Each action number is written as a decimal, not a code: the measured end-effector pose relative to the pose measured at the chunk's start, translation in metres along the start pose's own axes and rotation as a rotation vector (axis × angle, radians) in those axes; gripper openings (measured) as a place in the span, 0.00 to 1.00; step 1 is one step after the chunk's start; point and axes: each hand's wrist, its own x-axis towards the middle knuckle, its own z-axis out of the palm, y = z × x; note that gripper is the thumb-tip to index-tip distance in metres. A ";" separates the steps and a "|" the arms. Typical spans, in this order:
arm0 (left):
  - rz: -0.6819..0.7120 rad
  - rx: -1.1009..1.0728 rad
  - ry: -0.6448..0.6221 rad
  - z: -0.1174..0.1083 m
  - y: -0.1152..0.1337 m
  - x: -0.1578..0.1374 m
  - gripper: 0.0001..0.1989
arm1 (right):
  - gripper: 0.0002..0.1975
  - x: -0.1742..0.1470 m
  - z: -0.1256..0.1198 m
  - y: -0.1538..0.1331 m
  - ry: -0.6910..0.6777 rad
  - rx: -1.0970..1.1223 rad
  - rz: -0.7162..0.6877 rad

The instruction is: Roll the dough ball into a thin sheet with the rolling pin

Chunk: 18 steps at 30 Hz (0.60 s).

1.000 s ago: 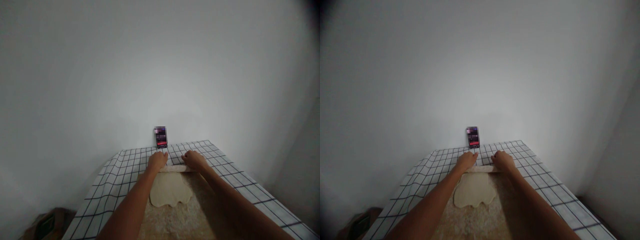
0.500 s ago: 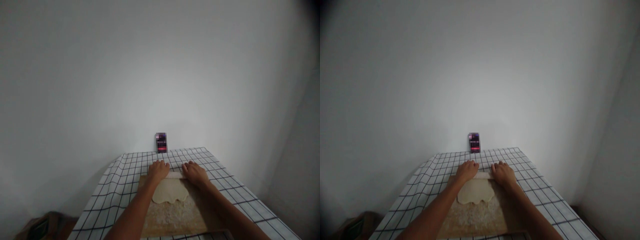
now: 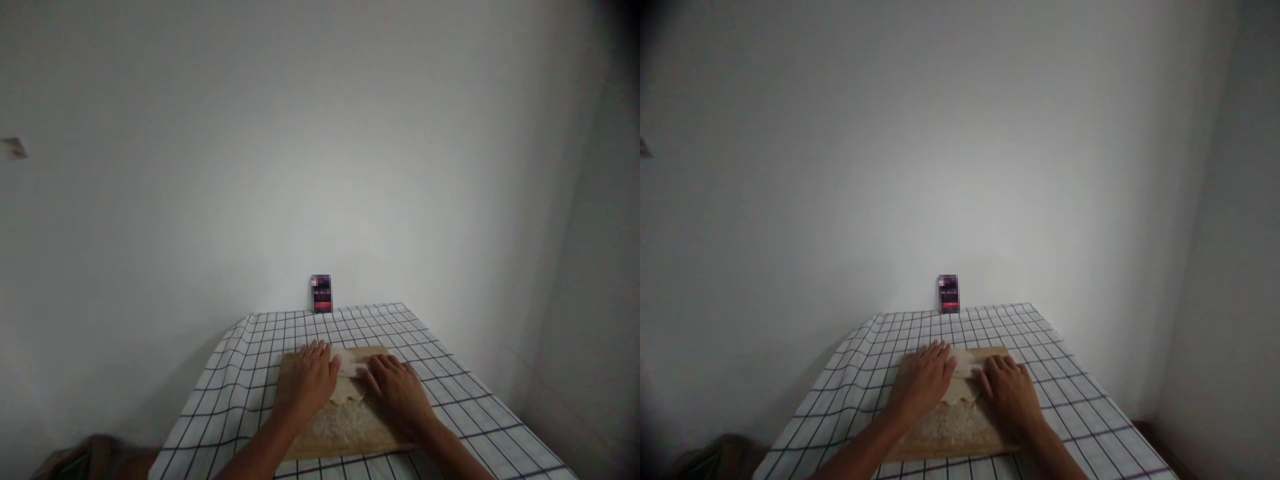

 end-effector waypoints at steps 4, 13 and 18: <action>0.108 -0.086 0.041 -0.007 -0.004 -0.041 0.22 | 0.15 -0.011 0.000 -0.005 0.046 0.000 0.005; 0.097 -0.044 0.068 0.004 -0.035 -0.054 0.23 | 0.22 -0.005 0.003 -0.021 -0.009 0.030 -0.038; 0.016 0.020 0.068 0.002 -0.031 -0.022 0.22 | 0.22 0.021 0.001 -0.021 -0.075 0.011 -0.051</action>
